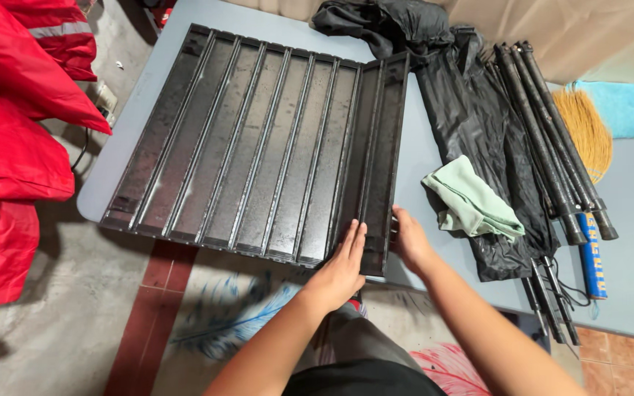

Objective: The person wipes a dark, ribbed, rectangular object with a light green cloth. They clean both sides of the object, flipping it over to reach the other side. The person then folds the object in half and wipes the folded edges.

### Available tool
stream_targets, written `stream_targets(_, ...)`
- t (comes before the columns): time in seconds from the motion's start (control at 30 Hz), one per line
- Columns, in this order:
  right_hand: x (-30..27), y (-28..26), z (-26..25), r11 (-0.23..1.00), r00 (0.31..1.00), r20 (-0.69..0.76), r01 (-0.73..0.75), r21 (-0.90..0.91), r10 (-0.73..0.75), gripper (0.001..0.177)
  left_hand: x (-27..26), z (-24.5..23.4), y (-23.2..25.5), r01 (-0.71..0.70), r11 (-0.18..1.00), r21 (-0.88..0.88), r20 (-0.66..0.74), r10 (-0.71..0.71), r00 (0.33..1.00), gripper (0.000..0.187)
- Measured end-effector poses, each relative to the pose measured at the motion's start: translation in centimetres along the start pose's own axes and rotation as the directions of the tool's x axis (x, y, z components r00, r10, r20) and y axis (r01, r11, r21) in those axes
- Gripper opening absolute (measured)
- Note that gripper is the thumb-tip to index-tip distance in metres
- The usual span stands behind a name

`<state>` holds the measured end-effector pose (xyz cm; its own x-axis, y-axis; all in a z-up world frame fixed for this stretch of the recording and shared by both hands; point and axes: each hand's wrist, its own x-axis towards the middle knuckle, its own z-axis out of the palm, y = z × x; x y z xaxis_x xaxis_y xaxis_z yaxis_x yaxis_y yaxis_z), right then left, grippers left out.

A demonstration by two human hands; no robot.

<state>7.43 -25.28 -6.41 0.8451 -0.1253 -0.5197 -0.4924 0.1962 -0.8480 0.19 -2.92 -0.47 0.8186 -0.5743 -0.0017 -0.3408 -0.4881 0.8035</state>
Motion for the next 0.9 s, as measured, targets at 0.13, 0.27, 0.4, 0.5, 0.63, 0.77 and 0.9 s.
stream_targets(0.13,-0.2,0.3,1.2,0.984,0.99,0.022,0.133,0.118,-0.137,0.04,-0.2,-1.6,0.2,-0.015,0.988,-0.151,-0.032,0.01,0.999,0.107)
stream_targets(0.27,-1.5,-0.5,1.8,0.975,0.99,0.005,0.137,-0.172,-0.138,0.045,1.5,-1.5,-1.0,0.236,0.904,-0.358,0.011,-0.248,0.969,0.09)
stream_targets(0.4,-1.3,-1.2,3.0,0.774,0.909,0.044,0.378,-0.508,-0.415,0.044,3.4,-0.6,-1.9,0.26,0.883,-0.39,-0.058,-0.306,0.95,0.071)
stream_targets(0.5,-0.8,-1.7,3.3,0.753,0.931,0.04,0.32,-0.575,-0.364,0.041,4.6,-1.5,-1.7,0.409,0.828,-0.383,0.01,-0.439,0.898,0.065)
stream_targets(0.63,-0.2,-1.0,2.5,0.781,0.955,0.009,0.249,-0.573,-0.298,0.036,5.4,-1.6,-2.3,0.354,0.906,-0.23,-0.094,-0.383,0.919,0.051)
stream_targets(0.77,1.5,-0.2,1.5,0.589,0.902,0.048,0.32,-0.742,-0.429,0.045,4.9,-3.6,-6.2,0.251,0.964,-0.086,-0.377,-0.265,0.888,0.039)
stream_targets(0.9,2.2,-0.7,2.8,0.581,0.891,0.042,0.33,-0.744,-0.452,0.074,2.9,-8.7,-11.8,0.309,0.95,0.053,-0.593,-0.219,0.774,0.037)
